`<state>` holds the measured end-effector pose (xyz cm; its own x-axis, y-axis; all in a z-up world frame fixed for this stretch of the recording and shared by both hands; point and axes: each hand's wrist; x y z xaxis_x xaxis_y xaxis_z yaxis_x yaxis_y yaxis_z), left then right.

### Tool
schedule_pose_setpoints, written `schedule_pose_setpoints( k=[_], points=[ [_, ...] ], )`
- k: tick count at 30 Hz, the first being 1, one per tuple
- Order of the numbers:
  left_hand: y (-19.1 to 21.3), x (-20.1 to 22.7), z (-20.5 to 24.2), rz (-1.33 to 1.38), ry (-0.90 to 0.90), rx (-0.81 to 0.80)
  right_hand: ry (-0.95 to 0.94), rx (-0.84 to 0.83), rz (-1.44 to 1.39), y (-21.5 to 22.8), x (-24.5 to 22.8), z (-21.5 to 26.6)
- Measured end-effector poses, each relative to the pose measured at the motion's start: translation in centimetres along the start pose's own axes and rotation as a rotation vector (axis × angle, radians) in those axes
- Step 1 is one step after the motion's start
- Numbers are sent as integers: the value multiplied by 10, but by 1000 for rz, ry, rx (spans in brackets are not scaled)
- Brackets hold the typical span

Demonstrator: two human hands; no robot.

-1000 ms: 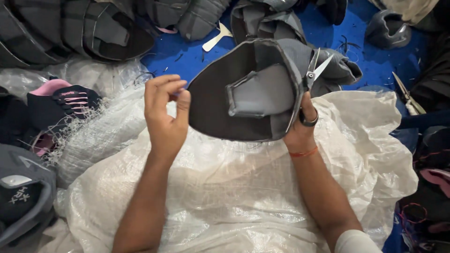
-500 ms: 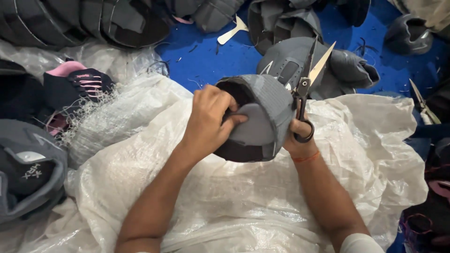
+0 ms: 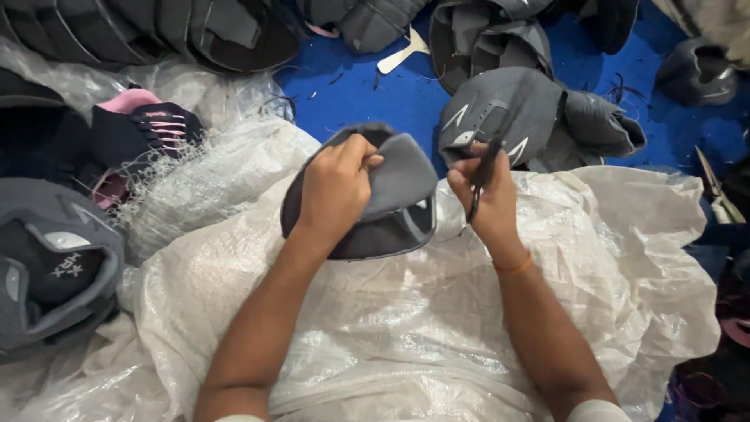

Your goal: The person uses scissors to trim excess material from the edges of grey shoe uppers. They handle the parts one by one, cutting along the seams and removing loose threads before placing the finished pieces aside.

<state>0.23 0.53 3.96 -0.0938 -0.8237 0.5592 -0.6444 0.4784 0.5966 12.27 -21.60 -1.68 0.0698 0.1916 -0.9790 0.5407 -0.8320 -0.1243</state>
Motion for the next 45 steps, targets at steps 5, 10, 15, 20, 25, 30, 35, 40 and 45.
schedule_pose_setpoints(
  k=[5, 10, 15, 20, 25, 30, 35, 40, 45],
  points=[
    [-43, -47, 58, -207, 109, -301, -148, -225, 34, -12, -22, 15],
    [-36, -66, 97, -64, 314, -314, -618, -523, -455, -56, -7, 48],
    [-35, -60, 86, -63, 372, -321, -913, -496, -552, -73, 30, 75],
    [-47, -82, 98, 2, 453, -269, -941, -565, -629, -69, 27, 76],
    [-71, -117, 116, -26, 554, -341, -996, -635, -682, -70, 20, 85],
    [-75, -128, 120, -17, 571, -359, -1020, -673, -671, -70, 27, 91],
    [-72, -123, 115, -9, 630, -380, -1010, -695, -683, -69, 23, 89],
    [-69, -114, 114, -71, 670, -379, -1044, -689, -673, -72, 17, 88],
    [-62, -94, 104, -124, 727, -417, -1040, -590, -636, -75, 13, 85]
  ],
)
Point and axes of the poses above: each hand's wrist, its own z-axis away from the middle knuckle, its own y-axis out of the back of the hand, x = y × z, and after that the axes turned 5 degrees about -z, right-handed
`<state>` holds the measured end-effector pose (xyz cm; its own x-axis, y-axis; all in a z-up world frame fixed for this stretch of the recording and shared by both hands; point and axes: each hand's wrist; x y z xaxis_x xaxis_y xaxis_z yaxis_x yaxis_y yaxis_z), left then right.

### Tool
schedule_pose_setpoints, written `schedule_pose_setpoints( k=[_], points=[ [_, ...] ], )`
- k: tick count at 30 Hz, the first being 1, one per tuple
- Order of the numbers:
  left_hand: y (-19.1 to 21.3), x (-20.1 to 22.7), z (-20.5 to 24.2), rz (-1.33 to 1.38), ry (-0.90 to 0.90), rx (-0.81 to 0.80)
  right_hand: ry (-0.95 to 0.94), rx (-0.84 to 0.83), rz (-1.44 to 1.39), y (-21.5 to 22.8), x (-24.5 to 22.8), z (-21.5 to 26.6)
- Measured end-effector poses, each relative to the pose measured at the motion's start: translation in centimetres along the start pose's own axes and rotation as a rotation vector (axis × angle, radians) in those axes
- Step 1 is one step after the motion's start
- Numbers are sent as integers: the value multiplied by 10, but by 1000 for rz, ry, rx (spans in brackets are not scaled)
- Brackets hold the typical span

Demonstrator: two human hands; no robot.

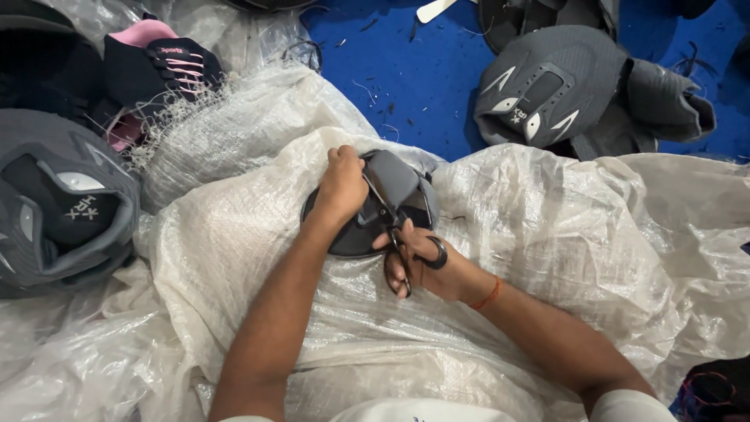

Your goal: The person uses scissors to trim excess material from the edges of grey shoe uppers. They handle the parts one by one, cutting along the seams and removing loose threads before placing the finished pieces aside.

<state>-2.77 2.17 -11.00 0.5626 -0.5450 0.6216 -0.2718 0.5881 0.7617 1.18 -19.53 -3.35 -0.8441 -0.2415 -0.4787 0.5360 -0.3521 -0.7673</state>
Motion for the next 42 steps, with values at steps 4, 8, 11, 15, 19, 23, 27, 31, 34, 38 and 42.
schedule_pose_setpoints(
  k=[4, 8, 11, 15, 19, 23, 27, 31, 34, 38, 42],
  points=[
    [-4, -3, 1, 24, -33, -2, 34, 37, -116, 14, 11, -2],
    [-6, -11, -5, -2, -40, 14, 113, 84, -101, 10, 6, -1],
    [-6, -20, -10, 34, -113, 145, 212, 143, -73, 4, -7, 2],
    [30, -3, -4, 200, -35, -145, 258, 157, -158, 7, -15, 2],
    [66, 11, 10, 90, -204, -229, 242, 223, -146, 18, -9, -2],
    [95, 15, 25, -14, -376, -311, 208, 269, -87, 8, -11, -2],
    [102, 34, 42, -275, -359, -469, 136, 324, 156, -5, -20, 0],
    [102, 51, 49, -426, -337, -534, 84, 351, 523, -11, -29, 0],
    [96, 35, 44, -319, -441, -486, 112, 370, 655, -4, -33, 2],
    [91, 14, 38, -90, -392, -460, 164, 424, 675, 2, -42, 5],
    [92, 20, 42, 13, -393, -278, 205, 447, 645, 3, -46, 8]
  ],
)
Point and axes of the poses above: each hand's wrist, its own z-axis away from the middle knuckle, its own y-axis out of the back of the hand, x = y × z, and after that the axes turned 5 degrees about -z, right-handed
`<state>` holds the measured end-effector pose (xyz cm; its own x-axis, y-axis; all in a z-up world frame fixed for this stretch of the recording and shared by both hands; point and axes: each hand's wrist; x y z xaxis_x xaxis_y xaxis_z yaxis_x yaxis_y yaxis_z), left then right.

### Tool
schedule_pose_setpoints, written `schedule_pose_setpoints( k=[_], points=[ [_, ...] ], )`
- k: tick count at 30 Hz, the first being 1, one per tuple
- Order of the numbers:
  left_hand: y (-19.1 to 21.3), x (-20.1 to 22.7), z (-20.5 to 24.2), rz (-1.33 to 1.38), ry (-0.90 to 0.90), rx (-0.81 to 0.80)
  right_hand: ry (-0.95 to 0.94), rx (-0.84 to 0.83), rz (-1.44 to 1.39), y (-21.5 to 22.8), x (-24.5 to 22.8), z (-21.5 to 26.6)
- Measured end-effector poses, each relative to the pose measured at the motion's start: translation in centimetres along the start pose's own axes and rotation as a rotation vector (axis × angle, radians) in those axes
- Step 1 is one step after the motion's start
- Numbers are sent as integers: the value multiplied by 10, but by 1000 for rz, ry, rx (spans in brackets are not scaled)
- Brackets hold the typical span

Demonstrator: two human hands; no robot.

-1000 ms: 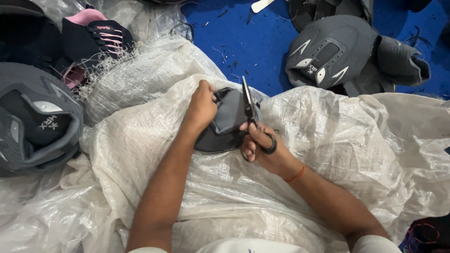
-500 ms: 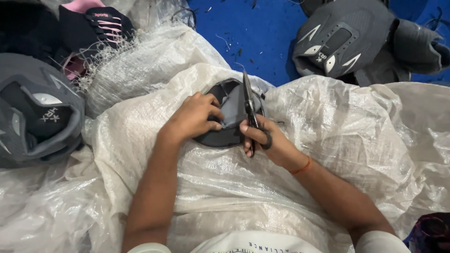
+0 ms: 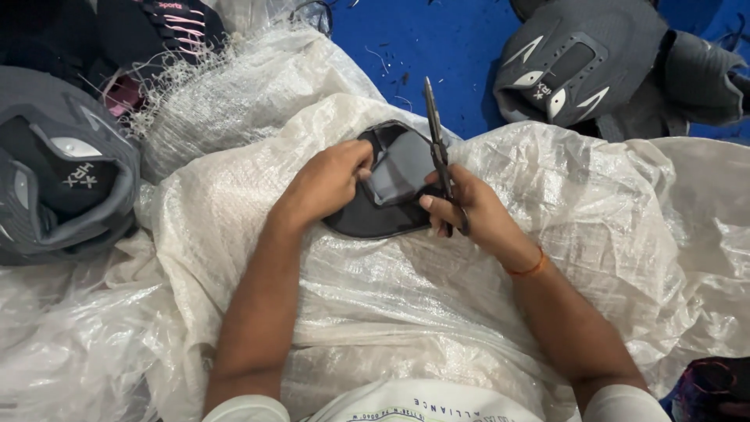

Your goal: The person uses scissors to trim excess material from the edges of grey shoe uppers. They handle the parts one by one, cutting along the seams and removing loose threads before placing the finished pieces aside.

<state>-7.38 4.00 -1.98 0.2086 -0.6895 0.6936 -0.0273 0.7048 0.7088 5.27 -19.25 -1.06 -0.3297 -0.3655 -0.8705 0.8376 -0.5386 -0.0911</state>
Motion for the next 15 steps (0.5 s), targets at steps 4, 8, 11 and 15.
schedule_pose_setpoints(
  k=[4, 8, 11, 15],
  points=[
    [4, 14, -1, 43, 27, 131, 30, 24, 53, 2, -1, 3],
    [3, 10, -2, 128, 63, 97, 72, 107, 393, 5, -21, 13],
    [-3, 7, -3, 121, 92, 134, 233, 169, 877, 16, -23, 19],
    [-9, 2, -8, 37, 78, 176, 406, 126, 1234, 26, -20, 24]
  ],
)
Point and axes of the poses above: each hand's wrist, its own z-axis away from the middle knuckle, its own y-axis out of the back of the hand, x = y × z, and after that the axes turned 5 degrees about -z, right-handed
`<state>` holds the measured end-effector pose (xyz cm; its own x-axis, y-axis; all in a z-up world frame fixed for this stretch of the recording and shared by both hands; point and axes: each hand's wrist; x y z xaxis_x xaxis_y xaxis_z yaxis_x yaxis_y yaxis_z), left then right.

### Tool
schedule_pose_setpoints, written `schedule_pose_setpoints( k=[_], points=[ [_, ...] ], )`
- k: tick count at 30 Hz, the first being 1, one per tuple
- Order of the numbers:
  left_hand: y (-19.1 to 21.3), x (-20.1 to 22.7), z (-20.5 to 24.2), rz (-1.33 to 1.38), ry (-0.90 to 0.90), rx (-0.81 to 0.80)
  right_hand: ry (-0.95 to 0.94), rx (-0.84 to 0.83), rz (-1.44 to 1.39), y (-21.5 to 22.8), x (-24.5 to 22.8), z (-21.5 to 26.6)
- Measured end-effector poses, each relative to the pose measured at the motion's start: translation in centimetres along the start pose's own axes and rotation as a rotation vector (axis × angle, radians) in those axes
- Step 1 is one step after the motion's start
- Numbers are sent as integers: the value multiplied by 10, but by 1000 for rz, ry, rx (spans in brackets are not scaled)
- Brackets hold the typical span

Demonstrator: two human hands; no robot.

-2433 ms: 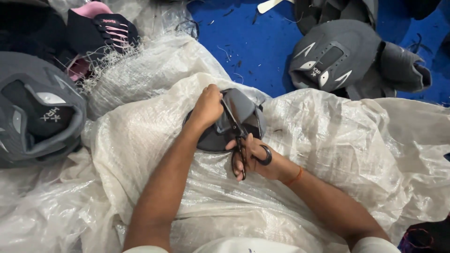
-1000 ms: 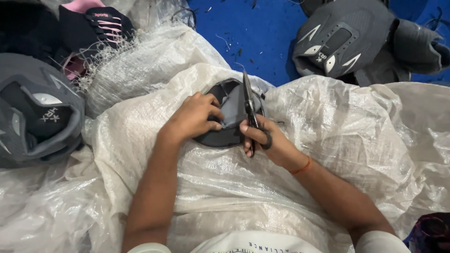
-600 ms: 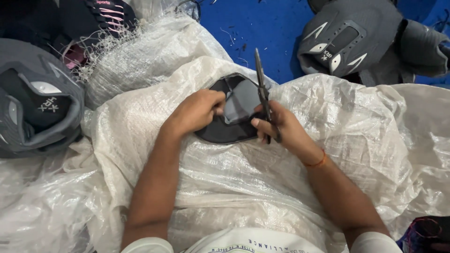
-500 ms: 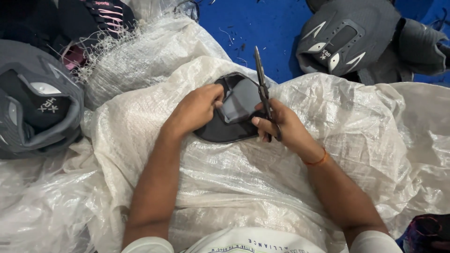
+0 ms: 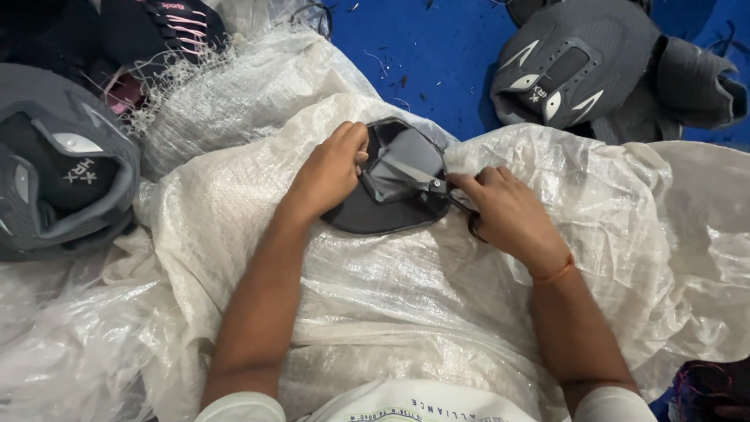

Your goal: The person uses scissors to trim excess material from the edges of grey shoe uppers. They handle the parts one by one, cutting along the seams and removing loose threads before placing the finished pieces aside.

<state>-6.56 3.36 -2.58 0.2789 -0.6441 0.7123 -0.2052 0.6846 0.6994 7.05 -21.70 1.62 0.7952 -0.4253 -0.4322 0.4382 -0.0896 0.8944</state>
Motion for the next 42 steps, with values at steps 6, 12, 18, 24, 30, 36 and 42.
schedule_pose_setpoints(
  k=[6, 12, 18, 24, 30, 36, 42],
  points=[
    [-6, -3, -2, -18, -28, 3, -55, -156, -43, 5, -9, -4],
    [-2, 3, -1, 26, 1, -20, -70, -209, -101, -4, -8, -5],
    [-4, -2, -1, -3, -60, 2, -35, -245, -129, -8, -6, -6],
    [-4, -4, -1, 30, -84, 42, -61, -331, -230, -7, -8, -7],
    [-3, -1, 0, 45, -75, 41, -59, -318, -199, -21, -5, -8],
    [-4, -4, 0, 73, -70, 47, -69, -379, -186, -17, -10, -9],
    [4, 2, -3, 162, 63, 252, -57, -436, -236, -18, -1, -9]
  ],
)
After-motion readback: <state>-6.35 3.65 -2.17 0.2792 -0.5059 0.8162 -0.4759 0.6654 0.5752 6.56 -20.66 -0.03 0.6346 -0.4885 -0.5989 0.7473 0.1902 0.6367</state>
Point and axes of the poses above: each hand's wrist, its own z-axis away from the middle knuckle, its own y-axis out of the back of the hand, x = y × z, and after that the axes turned 5 degrees about -z, right-handed
